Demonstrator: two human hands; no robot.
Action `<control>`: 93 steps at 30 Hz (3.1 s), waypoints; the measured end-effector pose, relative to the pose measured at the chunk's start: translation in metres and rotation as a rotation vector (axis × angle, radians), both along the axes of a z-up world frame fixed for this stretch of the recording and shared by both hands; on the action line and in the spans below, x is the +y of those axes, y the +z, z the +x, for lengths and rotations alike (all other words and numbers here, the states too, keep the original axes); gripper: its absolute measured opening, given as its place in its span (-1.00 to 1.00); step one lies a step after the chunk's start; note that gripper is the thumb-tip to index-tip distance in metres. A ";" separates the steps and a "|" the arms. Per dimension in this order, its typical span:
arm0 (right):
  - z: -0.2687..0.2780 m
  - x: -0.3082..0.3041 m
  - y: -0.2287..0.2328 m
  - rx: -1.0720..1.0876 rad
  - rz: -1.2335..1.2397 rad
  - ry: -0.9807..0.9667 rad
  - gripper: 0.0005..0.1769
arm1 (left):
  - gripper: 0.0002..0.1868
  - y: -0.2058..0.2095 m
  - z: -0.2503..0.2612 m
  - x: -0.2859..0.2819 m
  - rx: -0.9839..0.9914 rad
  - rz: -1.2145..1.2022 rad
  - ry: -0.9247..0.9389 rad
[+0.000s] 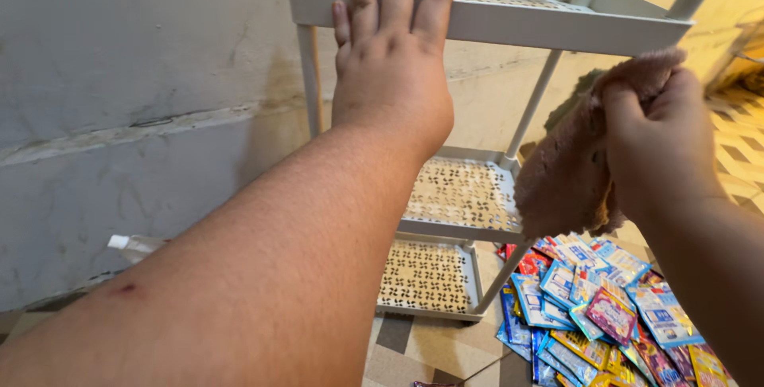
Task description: The person wipes the shelves of a white metal rack with a cloth. The person cleans the top, middle, and bottom shelves in sequence, moving the cloth across the perforated surfaces and along the frame.
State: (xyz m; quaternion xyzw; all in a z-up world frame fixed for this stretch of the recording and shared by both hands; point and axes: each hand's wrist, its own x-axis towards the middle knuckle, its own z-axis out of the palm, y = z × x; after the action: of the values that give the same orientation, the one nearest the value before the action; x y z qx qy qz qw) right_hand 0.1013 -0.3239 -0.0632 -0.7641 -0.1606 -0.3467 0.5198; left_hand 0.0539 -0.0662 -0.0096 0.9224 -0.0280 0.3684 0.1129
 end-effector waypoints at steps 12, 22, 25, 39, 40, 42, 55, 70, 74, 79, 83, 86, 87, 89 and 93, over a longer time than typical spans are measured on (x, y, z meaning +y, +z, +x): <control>0.009 -0.005 -0.085 0.240 -0.166 -0.101 -0.83 | 0.17 0.001 -0.026 -0.001 0.238 0.123 0.058; 0.019 -0.012 -0.038 0.404 0.033 0.061 -0.83 | 0.24 -0.004 -0.024 -0.002 0.244 0.081 0.046; 0.020 -0.013 -0.011 0.175 0.041 0.022 -0.90 | 0.24 -0.003 -0.022 -0.004 0.251 0.107 0.066; 0.018 -0.009 -0.127 0.522 0.045 0.087 -0.87 | 0.16 -0.003 -0.020 -0.003 0.207 0.116 0.065; 0.019 -0.013 -0.129 0.584 0.041 0.060 -0.88 | 0.15 -0.003 -0.019 -0.004 0.201 0.105 0.056; 0.023 -0.020 -0.117 0.631 0.084 0.074 -0.86 | 0.13 -0.004 -0.021 -0.005 0.190 0.085 0.039; 0.029 -0.020 -0.023 0.255 0.202 0.235 -0.82 | 0.21 0.004 -0.022 -0.005 0.287 0.082 0.027; 0.033 -0.027 -0.084 0.669 0.202 0.146 -0.80 | 0.23 0.008 -0.025 0.000 0.283 0.092 0.057; 0.037 -0.026 -0.015 0.434 0.286 0.222 -0.86 | 0.18 0.007 -0.025 -0.003 0.277 0.055 0.044; 0.030 -0.016 -0.016 0.216 0.178 0.207 -0.86 | 0.14 0.003 -0.022 0.003 0.198 0.062 0.037; 0.034 -0.014 -0.061 0.326 0.135 0.167 -0.82 | 0.11 -0.007 -0.023 0.012 -0.043 0.038 0.092; 0.034 -0.019 -0.100 0.466 0.126 0.111 -0.82 | 0.14 -0.019 -0.018 0.029 -0.197 -0.279 0.168; 0.034 -0.023 -0.111 0.513 0.112 0.101 -0.80 | 0.17 -0.023 -0.016 0.033 -0.210 -0.429 0.201; 0.033 -0.033 -0.126 0.624 0.025 0.042 -0.79 | 0.22 -0.025 -0.013 0.041 0.284 -0.574 0.334; 0.018 -0.052 -0.154 0.728 0.008 -0.156 -0.77 | -0.18 -0.019 -0.017 0.046 0.612 -0.702 0.285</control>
State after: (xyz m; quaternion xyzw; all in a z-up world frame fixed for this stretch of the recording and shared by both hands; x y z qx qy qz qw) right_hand 0.1193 -0.3755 -0.2171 -0.8454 0.0948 -0.0912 0.5178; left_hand 0.0365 -0.0199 -0.0285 0.8892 0.2590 0.0794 0.3688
